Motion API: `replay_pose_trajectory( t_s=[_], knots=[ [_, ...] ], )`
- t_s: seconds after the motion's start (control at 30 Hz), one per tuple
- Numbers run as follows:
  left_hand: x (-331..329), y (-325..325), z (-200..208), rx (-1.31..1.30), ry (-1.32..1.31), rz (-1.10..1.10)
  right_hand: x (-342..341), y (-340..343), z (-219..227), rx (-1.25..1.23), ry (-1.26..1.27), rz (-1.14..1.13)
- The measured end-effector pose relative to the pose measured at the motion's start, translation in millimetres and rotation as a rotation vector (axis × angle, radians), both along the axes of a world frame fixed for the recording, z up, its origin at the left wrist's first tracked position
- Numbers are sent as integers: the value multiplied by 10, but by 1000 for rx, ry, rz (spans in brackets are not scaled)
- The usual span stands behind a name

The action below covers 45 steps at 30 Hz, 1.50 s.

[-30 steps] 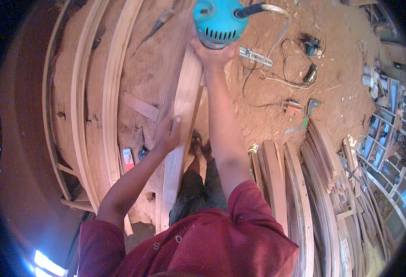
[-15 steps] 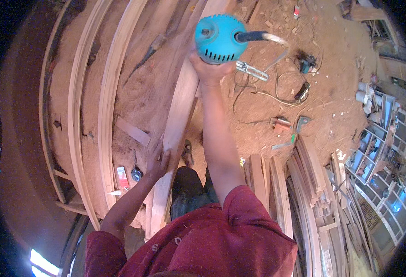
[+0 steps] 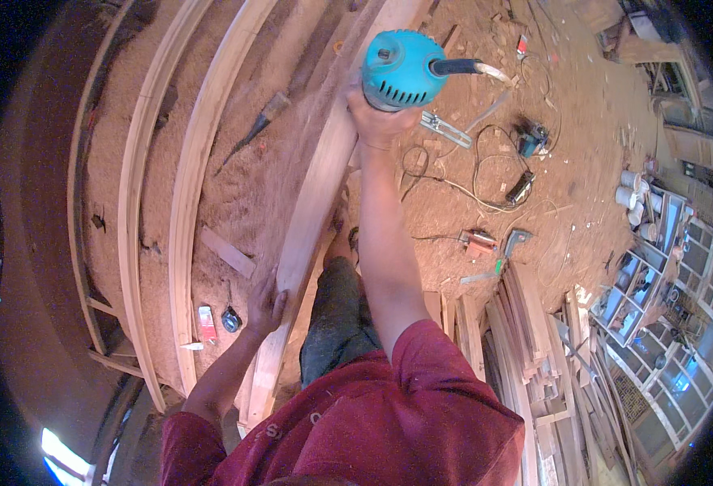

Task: The person uses a router to shape the edges of long wooden boards and then sits down to adjust the router using a wrench.

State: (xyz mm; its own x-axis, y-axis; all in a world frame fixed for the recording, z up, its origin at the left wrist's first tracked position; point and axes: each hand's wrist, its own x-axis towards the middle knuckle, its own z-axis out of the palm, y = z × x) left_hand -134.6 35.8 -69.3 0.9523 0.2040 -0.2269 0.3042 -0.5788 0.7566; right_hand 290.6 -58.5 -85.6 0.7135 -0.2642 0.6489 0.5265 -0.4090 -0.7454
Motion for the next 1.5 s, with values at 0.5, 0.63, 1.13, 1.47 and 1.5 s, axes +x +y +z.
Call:
replay_pose_trajectory(
  t_s=[0.5, 0.63, 1.13, 1.47, 1.5],
  knots=[
    [-40, 26, -18, 119, 27, -75, 1101, 45, 20, 75, 36, 8],
    [9, 24, -27, 144, 8, -82, 1522, 144, 41, 233, -66, 43],
    [-41, -26, 8, 218, 153, -95, 3139, 180, 165, 146, -159, -56],
    [293, -72, 331, 310, 481, -73, 4907, -219, 438, 71, 115, -102],
    [324, -114, 424, 312, 537, -67, 4878, -333, 517, 135, 107, -100]
  ],
)
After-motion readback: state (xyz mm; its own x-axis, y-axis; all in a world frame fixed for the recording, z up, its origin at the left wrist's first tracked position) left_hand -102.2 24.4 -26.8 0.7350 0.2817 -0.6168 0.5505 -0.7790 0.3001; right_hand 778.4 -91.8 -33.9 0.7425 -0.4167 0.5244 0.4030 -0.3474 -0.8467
